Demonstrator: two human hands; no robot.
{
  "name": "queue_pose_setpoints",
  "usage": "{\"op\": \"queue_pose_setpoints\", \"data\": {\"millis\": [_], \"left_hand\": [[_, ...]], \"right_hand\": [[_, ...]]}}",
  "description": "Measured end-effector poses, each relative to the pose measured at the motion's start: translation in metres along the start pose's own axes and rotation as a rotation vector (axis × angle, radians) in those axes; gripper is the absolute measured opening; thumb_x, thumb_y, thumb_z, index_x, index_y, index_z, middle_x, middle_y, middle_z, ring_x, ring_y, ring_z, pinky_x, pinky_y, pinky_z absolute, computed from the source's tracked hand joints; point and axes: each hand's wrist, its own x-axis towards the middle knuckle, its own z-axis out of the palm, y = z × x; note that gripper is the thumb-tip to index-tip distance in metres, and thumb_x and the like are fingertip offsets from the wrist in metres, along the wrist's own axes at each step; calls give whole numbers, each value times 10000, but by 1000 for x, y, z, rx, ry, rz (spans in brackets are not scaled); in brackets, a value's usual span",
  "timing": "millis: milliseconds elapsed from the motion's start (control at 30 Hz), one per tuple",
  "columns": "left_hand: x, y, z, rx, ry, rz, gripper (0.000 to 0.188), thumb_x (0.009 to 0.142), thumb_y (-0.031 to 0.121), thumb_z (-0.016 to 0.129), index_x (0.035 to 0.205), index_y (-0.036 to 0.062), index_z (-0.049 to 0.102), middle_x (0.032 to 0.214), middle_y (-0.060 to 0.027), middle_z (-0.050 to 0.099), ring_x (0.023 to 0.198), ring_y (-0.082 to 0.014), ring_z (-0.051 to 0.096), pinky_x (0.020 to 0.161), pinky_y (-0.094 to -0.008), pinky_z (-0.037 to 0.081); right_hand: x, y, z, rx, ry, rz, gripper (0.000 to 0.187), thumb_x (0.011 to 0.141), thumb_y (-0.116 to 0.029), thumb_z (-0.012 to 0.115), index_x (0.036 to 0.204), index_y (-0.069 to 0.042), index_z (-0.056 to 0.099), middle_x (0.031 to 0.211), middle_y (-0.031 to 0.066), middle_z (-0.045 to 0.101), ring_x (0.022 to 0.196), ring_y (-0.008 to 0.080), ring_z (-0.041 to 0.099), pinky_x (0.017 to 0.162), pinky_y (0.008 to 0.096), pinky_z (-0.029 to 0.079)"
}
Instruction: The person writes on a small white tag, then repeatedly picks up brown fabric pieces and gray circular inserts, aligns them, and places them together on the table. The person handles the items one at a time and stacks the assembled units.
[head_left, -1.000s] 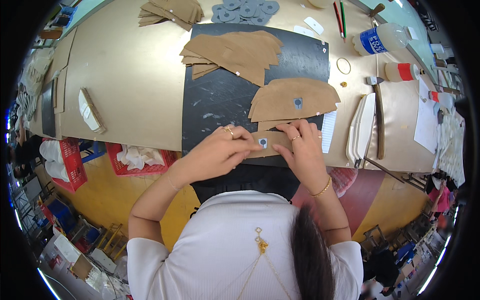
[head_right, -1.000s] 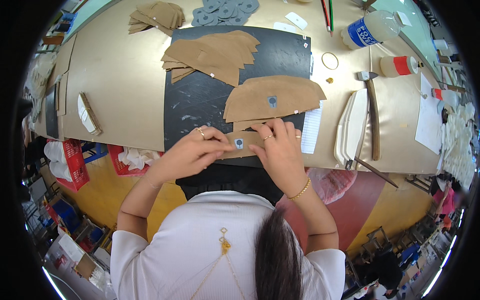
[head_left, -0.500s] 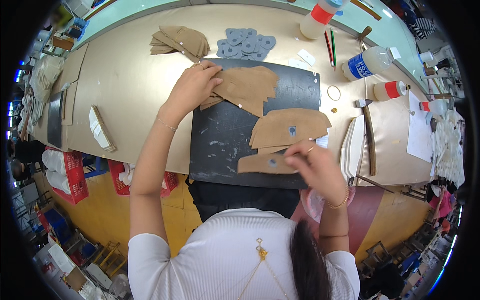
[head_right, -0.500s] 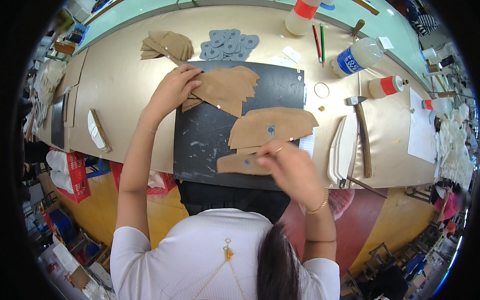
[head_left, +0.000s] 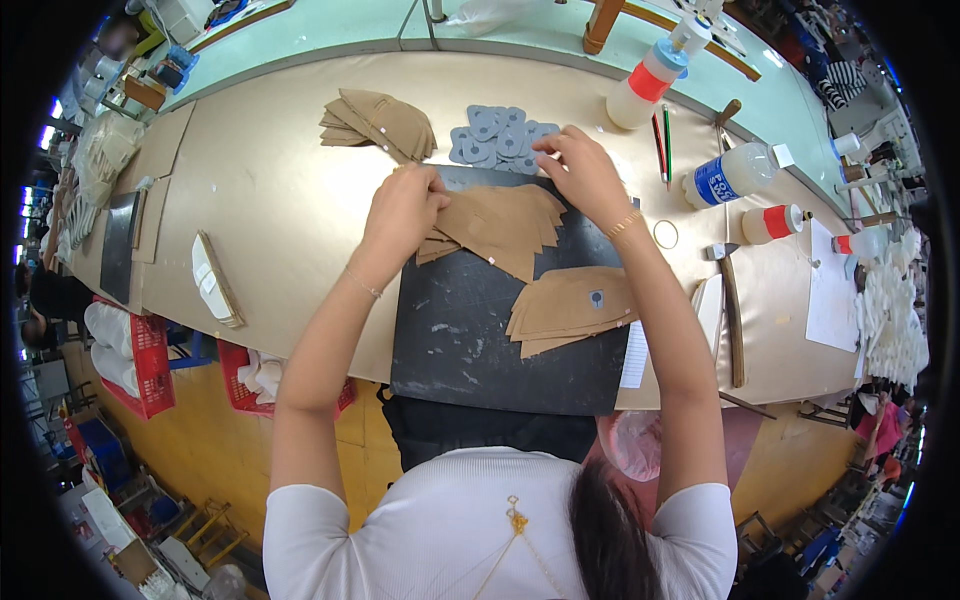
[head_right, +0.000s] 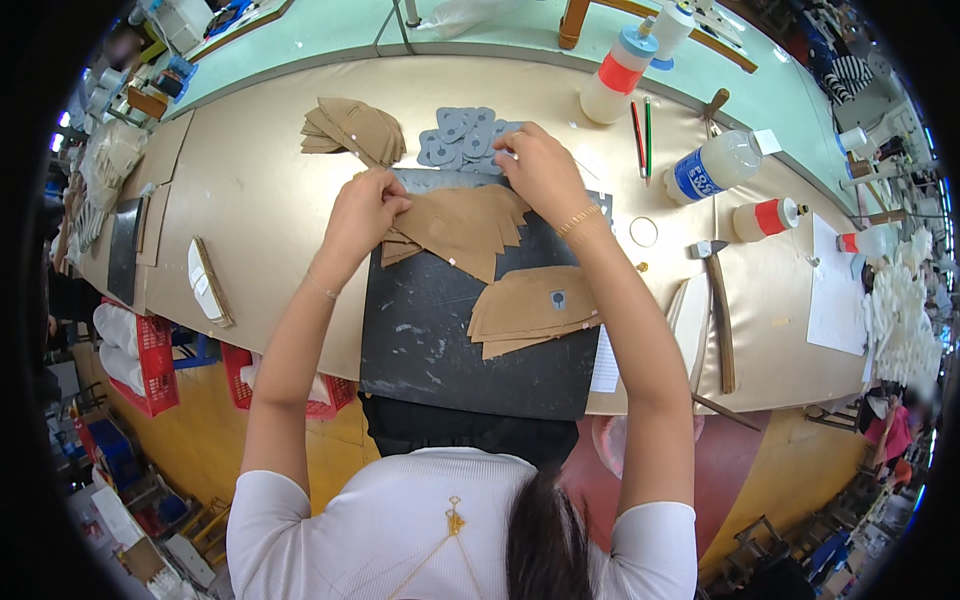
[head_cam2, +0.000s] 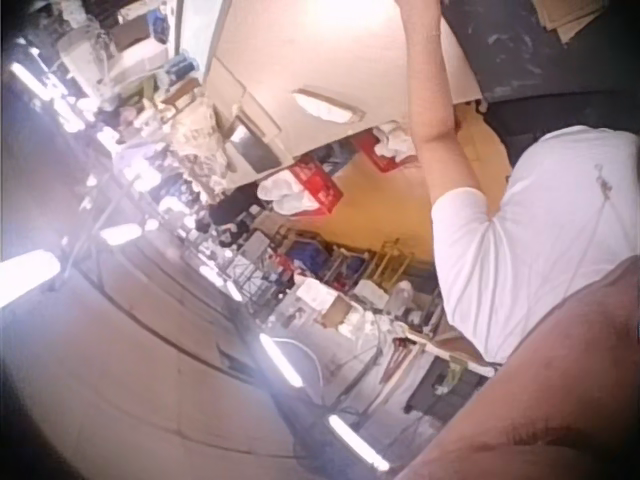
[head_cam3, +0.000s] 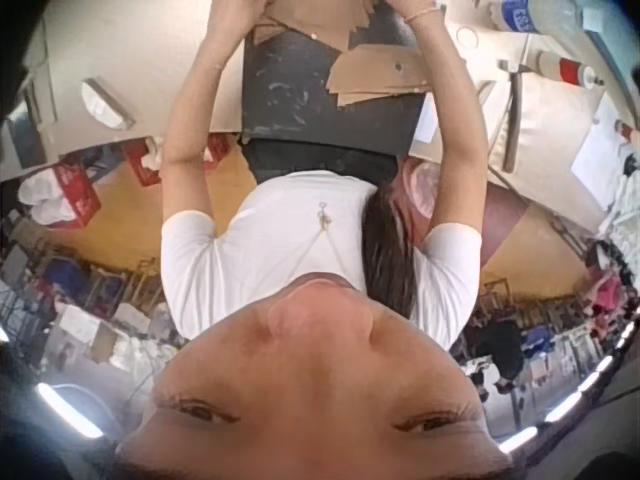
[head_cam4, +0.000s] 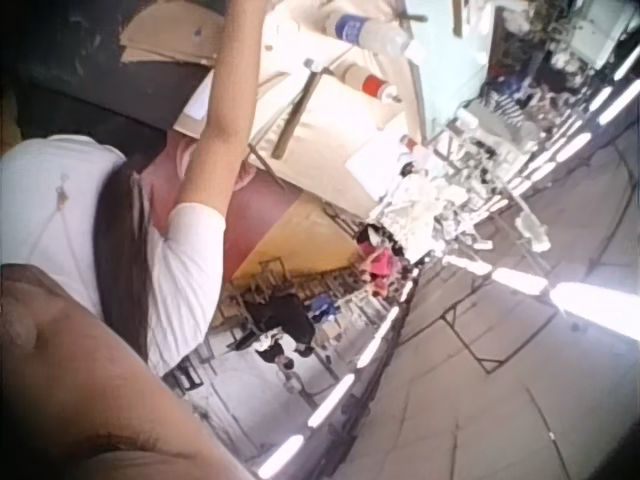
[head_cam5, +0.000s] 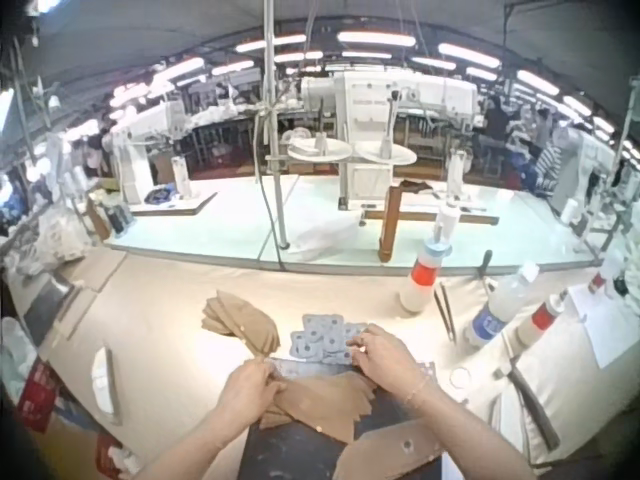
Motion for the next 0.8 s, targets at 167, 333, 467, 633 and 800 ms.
{"op": "queue_pose_setpoints", "data": {"millis": [167, 333, 467, 633, 800], "left_hand": [[-23, 2, 12, 67, 218, 219, 113, 791, 27, 730, 843, 3, 633, 851, -142, 634, 800, -333, 636, 741, -411, 495], [-51, 36, 18, 40, 217, 349, 133, 791, -2, 693, 840, 34, 574, 839, -128, 613, 770, -334, 608, 730, -427, 465], [-78, 58, 19, -279, -22, 209, 119, 811, 22, 691, 879, 11, 594, 895, -137, 652, 816, -332, 645, 724, -400, 509], [-96, 94, -4, -969, -422, 15, 122, 919, 70, 660, 923, 48, 539, 1223, -162, 691, 1099, -179, 647, 952, -334, 498], [-120, 107, -18, -1285, -696, -112, 193, 968, 68, 621, 968, 92, 430, 1267, -193, 667, 1189, -145, 574, 1018, -308, 431]], "right_hand": [[37, 3, 39, -159, 17, -76, 268, 874, -222, 728, 1092, -68, 751, 1049, 116, 646, 973, 294, 664, 878, 398, 543], [35, 7, 46, -278, 70, -152, 318, 813, -208, 784, 1101, -83, 732, 1051, 121, 649, 987, 310, 667, 863, 408, 549], [33, -5, 44, -254, 54, -71, 281, 808, -189, 783, 1040, -71, 675, 1031, 123, 656, 959, 324, 669, 827, 420, 550], [30, -6, 39, -191, 21, -27, 191, 866, -187, 731, 932, -56, 609, 1002, 108, 651, 981, 314, 638, 825, 429, 522], [12, -5, 18, 3, 39, -59, 179, 873, -140, 709, 1022, -54, 662, 948, 139, 704, 907, 309, 677, 788, 406, 533]]}}
